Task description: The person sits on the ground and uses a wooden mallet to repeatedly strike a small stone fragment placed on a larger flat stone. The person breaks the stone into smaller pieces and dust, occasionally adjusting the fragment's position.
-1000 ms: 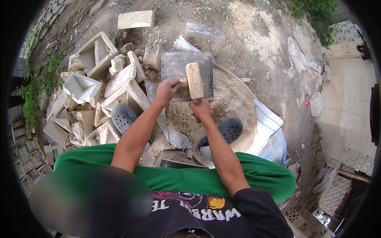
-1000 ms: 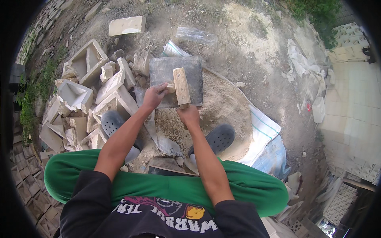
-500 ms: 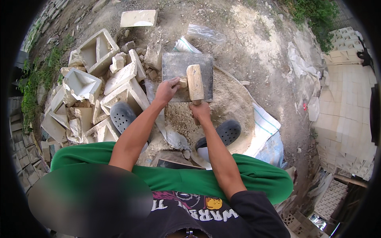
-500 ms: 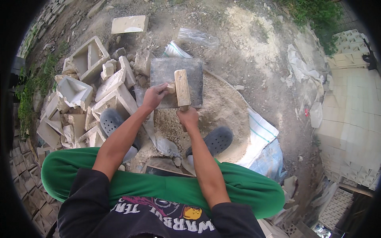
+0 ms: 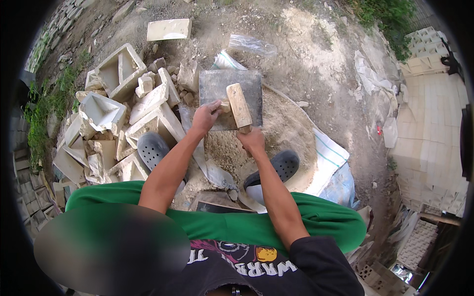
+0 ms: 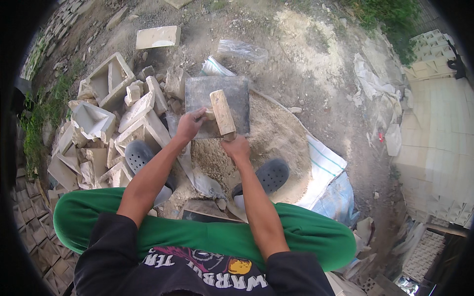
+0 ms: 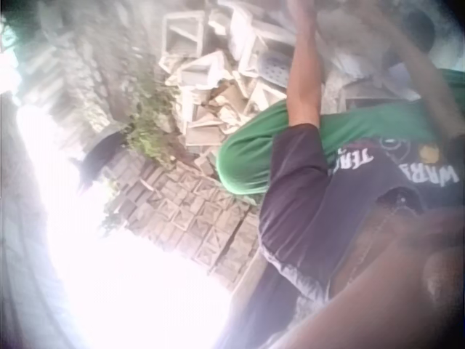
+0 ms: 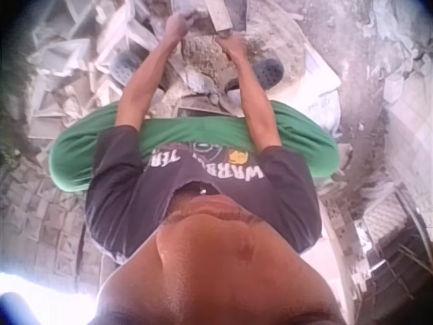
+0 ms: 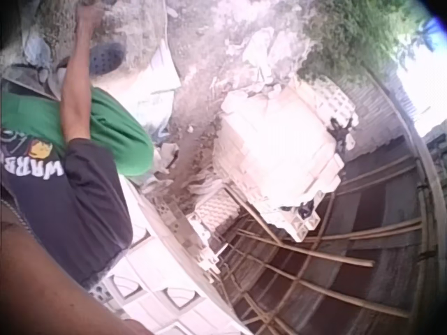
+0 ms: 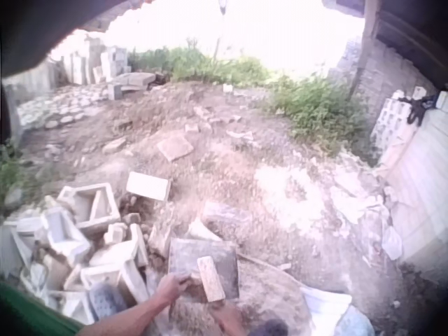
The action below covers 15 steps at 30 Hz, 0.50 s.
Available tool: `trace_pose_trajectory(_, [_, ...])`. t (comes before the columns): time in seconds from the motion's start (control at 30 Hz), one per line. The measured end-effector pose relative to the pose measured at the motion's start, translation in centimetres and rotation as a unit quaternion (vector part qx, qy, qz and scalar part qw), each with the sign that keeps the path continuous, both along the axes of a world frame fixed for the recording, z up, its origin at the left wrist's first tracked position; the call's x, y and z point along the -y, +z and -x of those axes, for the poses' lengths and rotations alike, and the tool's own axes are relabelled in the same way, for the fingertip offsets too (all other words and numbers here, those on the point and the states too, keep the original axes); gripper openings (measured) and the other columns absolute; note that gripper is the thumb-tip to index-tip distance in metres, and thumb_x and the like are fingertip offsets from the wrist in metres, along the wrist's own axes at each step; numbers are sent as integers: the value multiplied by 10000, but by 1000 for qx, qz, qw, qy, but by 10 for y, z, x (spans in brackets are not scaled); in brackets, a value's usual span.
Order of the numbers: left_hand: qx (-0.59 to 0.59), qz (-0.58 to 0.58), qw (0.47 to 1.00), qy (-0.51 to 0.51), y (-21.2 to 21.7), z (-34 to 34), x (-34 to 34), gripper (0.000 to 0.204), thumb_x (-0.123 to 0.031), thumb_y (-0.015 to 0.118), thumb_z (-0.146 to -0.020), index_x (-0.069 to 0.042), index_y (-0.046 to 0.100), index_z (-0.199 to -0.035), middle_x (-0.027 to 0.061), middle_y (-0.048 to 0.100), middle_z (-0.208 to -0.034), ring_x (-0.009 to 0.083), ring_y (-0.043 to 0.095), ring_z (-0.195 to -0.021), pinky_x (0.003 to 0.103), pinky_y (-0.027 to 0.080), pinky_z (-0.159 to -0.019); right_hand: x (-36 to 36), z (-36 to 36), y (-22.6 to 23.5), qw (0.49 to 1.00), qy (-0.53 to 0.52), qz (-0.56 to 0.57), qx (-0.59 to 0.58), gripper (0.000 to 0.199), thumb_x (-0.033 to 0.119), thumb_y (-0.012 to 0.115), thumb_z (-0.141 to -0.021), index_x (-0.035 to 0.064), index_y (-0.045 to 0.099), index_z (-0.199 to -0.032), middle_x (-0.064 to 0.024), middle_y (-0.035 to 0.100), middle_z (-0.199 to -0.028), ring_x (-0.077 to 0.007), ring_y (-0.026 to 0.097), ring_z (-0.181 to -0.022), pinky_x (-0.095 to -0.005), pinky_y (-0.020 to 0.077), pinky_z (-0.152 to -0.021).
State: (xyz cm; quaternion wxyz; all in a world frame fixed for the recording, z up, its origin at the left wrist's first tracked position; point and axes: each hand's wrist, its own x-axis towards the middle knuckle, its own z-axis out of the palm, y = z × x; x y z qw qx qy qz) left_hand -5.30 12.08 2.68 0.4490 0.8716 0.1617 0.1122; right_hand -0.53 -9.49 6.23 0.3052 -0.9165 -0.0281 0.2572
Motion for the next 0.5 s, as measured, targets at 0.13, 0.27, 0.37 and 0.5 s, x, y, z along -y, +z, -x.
trace_pose_trajectory(0.13, [-22,-21,1000,-3,7,1,0,411,-199,754,-869,-66,693,-1253,140,664,-1290,337,692,-1057,369,547,-894,-11,-4,47,989,-80,-109,-54,338,321,702,-743,40,745,-925,-178,734,-787,-390,725,-800,-454,562,-726])
trace_pose_trajectory(0.27, [-27,-28,999,-5,10,1,0,411,-196,755,-866,-62,695,-1250,145,672,-1273,334,699,-1040,371,548,-884,-6,-2,29,991,-17,-129,32,320,312,699,-753,35,744,-906,-173,726,-749,-368,730,-799,-441,560,-713])
trace_pose_trajectory(0.37, [-35,-32,999,-10,14,-1,4,405,-187,750,-867,-63,696,-1248,142,676,-1268,328,704,-1028,376,548,-884,0,19,1,997,-18,-53,45,309,310,700,-755,34,744,-885,-171,723,-737,-363,730,-807,-436,559,-716])
trace_pose_trajectory(0.5, [-34,-16,999,3,12,-2,4,410,-199,749,-862,-64,694,-1246,152,715,-1190,322,713,-1001,394,548,-870,2,24,-23,990,-56,-107,-77,265,238,726,-766,-22,696,-806,-110,658,-613,-223,662,-501,-380,540,-510])
